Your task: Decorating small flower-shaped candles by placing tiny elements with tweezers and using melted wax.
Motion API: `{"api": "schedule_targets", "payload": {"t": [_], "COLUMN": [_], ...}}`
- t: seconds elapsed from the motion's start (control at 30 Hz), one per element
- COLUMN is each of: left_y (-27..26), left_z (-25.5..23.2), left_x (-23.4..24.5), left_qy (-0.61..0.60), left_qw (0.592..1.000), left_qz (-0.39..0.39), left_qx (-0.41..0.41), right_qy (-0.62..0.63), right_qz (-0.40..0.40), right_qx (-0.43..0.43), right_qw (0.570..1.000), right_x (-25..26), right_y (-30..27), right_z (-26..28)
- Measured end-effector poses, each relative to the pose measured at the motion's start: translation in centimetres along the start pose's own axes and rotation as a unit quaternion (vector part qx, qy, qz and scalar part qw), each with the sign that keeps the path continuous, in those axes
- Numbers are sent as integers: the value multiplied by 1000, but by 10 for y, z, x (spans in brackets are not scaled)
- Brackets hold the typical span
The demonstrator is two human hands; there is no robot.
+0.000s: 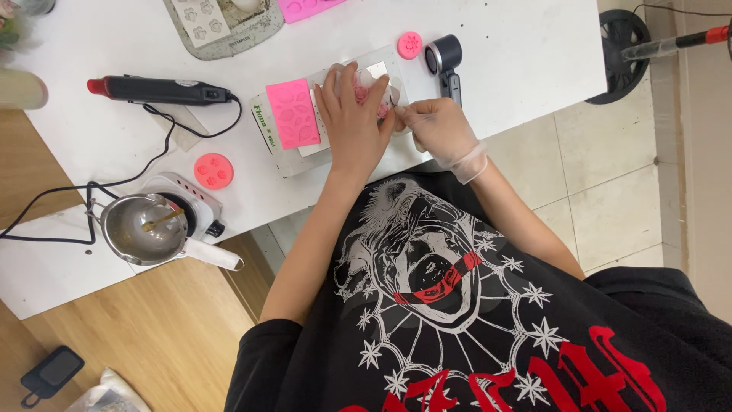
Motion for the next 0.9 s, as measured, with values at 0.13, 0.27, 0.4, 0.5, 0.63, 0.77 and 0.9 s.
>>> {"api": "schedule_targets", "payload": {"t": [0.13, 0.27, 0.4, 0.5, 0.63, 0.77, 0.9], "left_y": [-2, -2, -2, -7, -37, -90, -151], "left_z": [-1, -2, -8, -14, -18, -14, -8], "left_x": [-1, -2, 10, 27, 58, 94, 120], "left_qy": [6, 14, 15, 6, 2, -18, -28], "left_qw": [1000, 1000, 1000, 999, 996, 984, 957], "left_qz": [-7, -14, -4, -4, -31, -47, -79], "left_qx": [2, 6, 18, 43, 89, 173, 279], "right_qy": [29, 50, 63, 61, 50, 33, -90], "right_qz": [6, -6, -1, 21, 89, 225, 332], "right_qx": [-6, -9, -3, 15, 43, 86, 158], "right_qw": [1000, 999, 998, 998, 994, 970, 926], "right_x": [6, 18, 26, 24, -5, -71, -158], "right_y": [1, -2, -15, -20, -21, -21, -15], "right_z": [-5, 1, 24, 43, 78, 108, 119]}}
Point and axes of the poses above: each hand's wrist, its own y-axis towards the middle knuckle, its own x-axis out of the back of the hand, z = x × y, the point moved 2 cm from there along y, towards the middle knuckle, and after that the axes turned 1 degree about y, right-handed, at the moved point
